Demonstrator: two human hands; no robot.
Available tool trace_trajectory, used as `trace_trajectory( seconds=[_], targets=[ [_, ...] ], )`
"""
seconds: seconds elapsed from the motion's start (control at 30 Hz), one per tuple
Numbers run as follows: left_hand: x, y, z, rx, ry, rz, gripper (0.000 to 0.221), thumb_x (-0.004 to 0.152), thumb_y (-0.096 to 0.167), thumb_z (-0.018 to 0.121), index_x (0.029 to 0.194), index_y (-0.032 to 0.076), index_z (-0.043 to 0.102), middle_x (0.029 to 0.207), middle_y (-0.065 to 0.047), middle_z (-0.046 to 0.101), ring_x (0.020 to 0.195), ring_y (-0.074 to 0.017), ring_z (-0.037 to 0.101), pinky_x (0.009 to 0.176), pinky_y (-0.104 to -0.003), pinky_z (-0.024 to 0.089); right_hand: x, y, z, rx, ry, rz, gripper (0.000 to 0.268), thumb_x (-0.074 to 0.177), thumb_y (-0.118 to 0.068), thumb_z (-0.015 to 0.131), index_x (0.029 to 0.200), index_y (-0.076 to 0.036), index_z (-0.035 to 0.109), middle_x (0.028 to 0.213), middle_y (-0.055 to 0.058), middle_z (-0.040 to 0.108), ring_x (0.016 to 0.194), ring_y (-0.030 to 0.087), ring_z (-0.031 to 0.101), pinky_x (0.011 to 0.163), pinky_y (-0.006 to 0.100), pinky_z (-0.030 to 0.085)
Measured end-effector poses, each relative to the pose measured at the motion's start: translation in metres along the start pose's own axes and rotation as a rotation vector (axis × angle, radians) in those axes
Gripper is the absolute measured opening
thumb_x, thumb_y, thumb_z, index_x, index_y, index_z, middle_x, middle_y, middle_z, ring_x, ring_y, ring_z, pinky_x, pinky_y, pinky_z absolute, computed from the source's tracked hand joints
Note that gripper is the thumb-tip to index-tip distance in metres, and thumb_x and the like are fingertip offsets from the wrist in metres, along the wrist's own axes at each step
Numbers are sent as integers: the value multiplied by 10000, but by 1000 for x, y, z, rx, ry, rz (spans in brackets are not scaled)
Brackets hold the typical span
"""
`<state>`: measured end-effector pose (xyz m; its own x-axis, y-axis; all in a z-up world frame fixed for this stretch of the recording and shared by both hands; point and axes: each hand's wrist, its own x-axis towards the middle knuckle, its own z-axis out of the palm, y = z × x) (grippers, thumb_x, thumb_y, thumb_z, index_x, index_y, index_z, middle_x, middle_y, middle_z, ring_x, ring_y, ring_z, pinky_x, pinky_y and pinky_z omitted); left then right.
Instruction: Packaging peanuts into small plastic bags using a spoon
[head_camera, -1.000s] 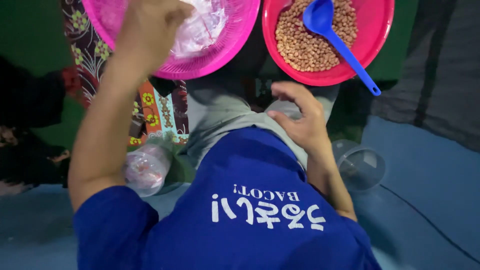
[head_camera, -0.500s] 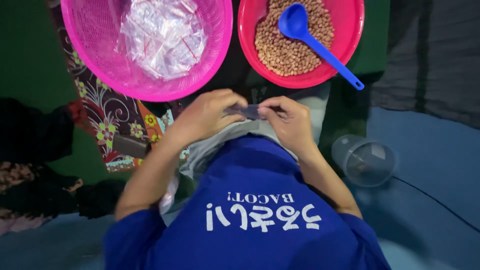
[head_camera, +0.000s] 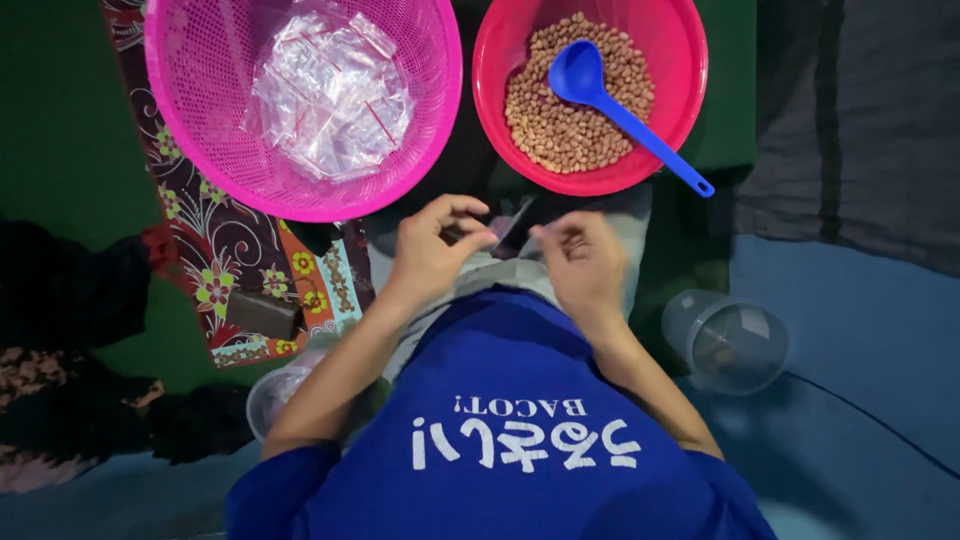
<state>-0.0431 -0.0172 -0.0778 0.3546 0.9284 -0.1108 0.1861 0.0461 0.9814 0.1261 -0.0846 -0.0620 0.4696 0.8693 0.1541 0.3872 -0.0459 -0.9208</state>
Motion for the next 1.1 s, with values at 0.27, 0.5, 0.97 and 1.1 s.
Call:
trace_trajectory(
  seconds=[0.27, 0.5, 0.97, 1.1],
  targets=[
    [-7, 6, 16, 15, -93, 42, 299, 666, 197, 811, 912, 165, 644, 651, 22, 680, 601, -84, 637, 563, -202, 495, -12, 0, 5, 229, -258, 279, 191, 713, -109, 800, 835, -56, 664, 674, 55, 650, 590, 92, 624, 489, 173, 505],
    [-9, 13, 19, 1, -59, -20, 255, 671, 93, 795, 872, 124, 642, 701, -39, 700, 648, -117, 664, 580, -217, 527, -14, 12, 8, 338, -200, 215, 256, 806, -6, 674, 1052, 8, 603, 742, 101, 654, 660, 129, 662, 614, 216, 547],
    [-11, 5, 26, 69, 12, -86, 294, 663, 172, 818, 869, 151, 609, 720, -56, 700, 672, -157, 677, 570, -248, 544, -14, 2, 11, 198, -141, 258, 184, 713, -84, 807, 848, -30, 694, 693, 82, 646, 567, 114, 638, 506, 203, 535],
    [-10, -2, 28, -21, -25, -141, 296, 658, 104, 792, 875, 142, 594, 703, -46, 696, 653, -117, 653, 569, -229, 538, -13, 7, 9, 222, -154, 229, 123, 732, -25, 772, 835, -7, 708, 671, 103, 639, 599, 157, 667, 539, 229, 557]
  ],
)
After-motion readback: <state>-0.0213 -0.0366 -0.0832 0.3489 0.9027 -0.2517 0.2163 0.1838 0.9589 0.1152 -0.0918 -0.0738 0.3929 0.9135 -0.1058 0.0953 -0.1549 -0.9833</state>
